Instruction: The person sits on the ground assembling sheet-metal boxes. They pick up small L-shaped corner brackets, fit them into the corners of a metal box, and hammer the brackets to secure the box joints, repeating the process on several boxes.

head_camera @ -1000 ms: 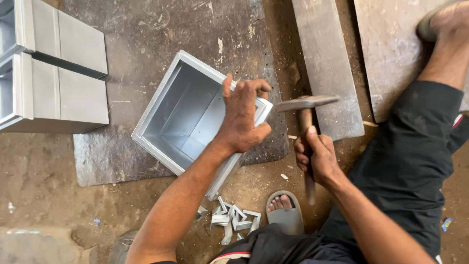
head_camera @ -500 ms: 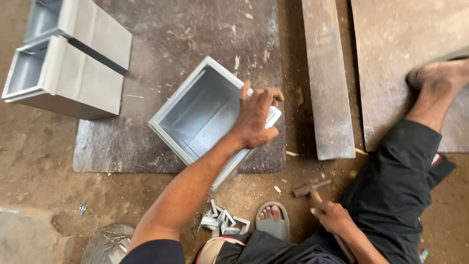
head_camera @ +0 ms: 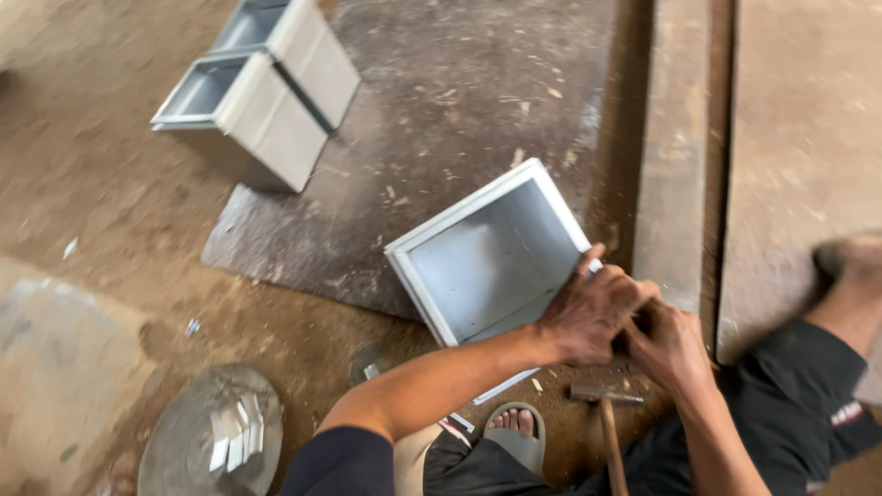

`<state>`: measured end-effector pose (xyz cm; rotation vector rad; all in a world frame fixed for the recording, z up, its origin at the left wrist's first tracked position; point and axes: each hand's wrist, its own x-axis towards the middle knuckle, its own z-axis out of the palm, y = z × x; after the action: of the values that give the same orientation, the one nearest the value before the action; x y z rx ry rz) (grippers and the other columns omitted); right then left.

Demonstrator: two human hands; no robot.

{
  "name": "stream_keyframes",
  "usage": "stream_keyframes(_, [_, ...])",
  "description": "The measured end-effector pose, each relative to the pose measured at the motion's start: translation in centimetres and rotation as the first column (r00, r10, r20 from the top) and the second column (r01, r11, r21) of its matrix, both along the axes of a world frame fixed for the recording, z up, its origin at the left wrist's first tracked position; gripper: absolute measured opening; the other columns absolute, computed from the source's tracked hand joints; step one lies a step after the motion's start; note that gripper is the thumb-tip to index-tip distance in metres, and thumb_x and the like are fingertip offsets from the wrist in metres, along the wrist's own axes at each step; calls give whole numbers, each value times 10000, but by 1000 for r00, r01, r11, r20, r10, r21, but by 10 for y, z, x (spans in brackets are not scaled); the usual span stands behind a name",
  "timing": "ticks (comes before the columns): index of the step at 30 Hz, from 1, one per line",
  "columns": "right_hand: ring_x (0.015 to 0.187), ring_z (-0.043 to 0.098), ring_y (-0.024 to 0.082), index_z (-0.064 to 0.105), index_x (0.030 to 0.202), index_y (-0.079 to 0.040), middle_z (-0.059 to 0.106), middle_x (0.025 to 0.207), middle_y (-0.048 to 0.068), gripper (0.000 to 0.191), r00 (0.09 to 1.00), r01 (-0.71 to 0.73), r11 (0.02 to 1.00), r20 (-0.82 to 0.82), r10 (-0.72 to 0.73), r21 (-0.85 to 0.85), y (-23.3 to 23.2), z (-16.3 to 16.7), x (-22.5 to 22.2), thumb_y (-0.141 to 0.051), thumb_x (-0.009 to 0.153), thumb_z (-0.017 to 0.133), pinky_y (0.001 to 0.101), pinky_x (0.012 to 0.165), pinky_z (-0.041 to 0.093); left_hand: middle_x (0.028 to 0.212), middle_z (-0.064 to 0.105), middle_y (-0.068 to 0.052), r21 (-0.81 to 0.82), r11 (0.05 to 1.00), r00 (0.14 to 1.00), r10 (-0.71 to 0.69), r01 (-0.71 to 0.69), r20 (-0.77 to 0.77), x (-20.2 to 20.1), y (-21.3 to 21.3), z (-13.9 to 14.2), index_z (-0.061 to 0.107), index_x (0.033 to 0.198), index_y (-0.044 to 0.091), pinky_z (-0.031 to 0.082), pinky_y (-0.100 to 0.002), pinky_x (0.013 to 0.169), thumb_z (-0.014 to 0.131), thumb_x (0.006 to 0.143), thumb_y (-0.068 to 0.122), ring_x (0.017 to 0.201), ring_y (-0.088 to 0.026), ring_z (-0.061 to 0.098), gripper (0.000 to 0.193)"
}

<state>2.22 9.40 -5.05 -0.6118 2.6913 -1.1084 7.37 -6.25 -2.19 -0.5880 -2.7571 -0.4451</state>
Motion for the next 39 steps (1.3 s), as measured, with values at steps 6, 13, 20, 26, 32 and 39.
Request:
stream_keyframes(6, [713, 763, 336, 775, 892, 75, 729, 766, 256, 375, 995, 41, 998, -87, -45, -55, 3, -16, 0, -295, 854, 728, 419, 698, 598, 963, 571, -18, 73, 997, 998, -16, 11, 68, 14, 5, 15, 308, 1373, 233, 154, -637, 1327, 797, 548, 177, 1109, -274, 591, 961])
stream_keyframes(13, [706, 768, 319, 817, 1021, -12, 759, 799, 225, 486, 995, 100, 993, -21, -99, 65, 11, -20, 38, -474, 898, 731, 396, 707, 597, 1393, 595, -2, 173, 985, 996, 7, 9, -94, -5, -57, 76, 429, 1432, 210, 484, -367, 1001, 677, 847, 140, 1102, -202, 570, 640])
stream_keyframes(20, [694, 736, 177, 788, 1012, 20, 770, 773, 164, 369, 982, 187, 957, 40, -182, -222, 28, -32, 79, -323, 878, 807, 315, 661, 575, 1350, 595, -75, -141, 948, 806, 317, -285, 501, -27, -111, 118, 466, 1378, 116, 496, -447, 1026, 795, 727, 269, 1274, -282, 578, 745])
stream_keyframes(26, [535, 612, 110, 765, 960, 0, 700, 630, 119, 192, 977, 213, 923, 74, -200, -319, 55, -59, 104, -183, 907, 787, 292, 498, 489, 1253, 658, -236, 84, 996, 923, -45, 14, 382, -26, -62, 104, 579, 1289, 13, 499, -475, 1018, 599, 675, -39, 1242, -440, 595, 616])
stream_keyframes(32, [772, 724, 108, 724, 1120, 48, 757, 872, 108, 176, 966, 181, 821, -58, -251, -542, 80, -73, 69, -33, 966, 694, 268, 673, 587, 1536, 454, -196, -76, 997, 982, 13, 2, 186, -33, -4, 110, 452, 1469, 8, 324, -480, 1180, 621, 652, -98, 1419, -362, 421, 841])
stream_keyframes(39, [1053, 746, 198, 677, 1205, 80, 740, 1179, 161, 240, 940, 214, 771, -89, -330, -600, 76, -95, -19, 84, 968, 641, 271, 870, 595, 1594, 433, -92, -263, 964, 996, -44, 24, -72, -93, 52, 89, 448, 1509, 100, 302, -476, 1231, 632, 721, -130, 1457, -292, 425, 842])
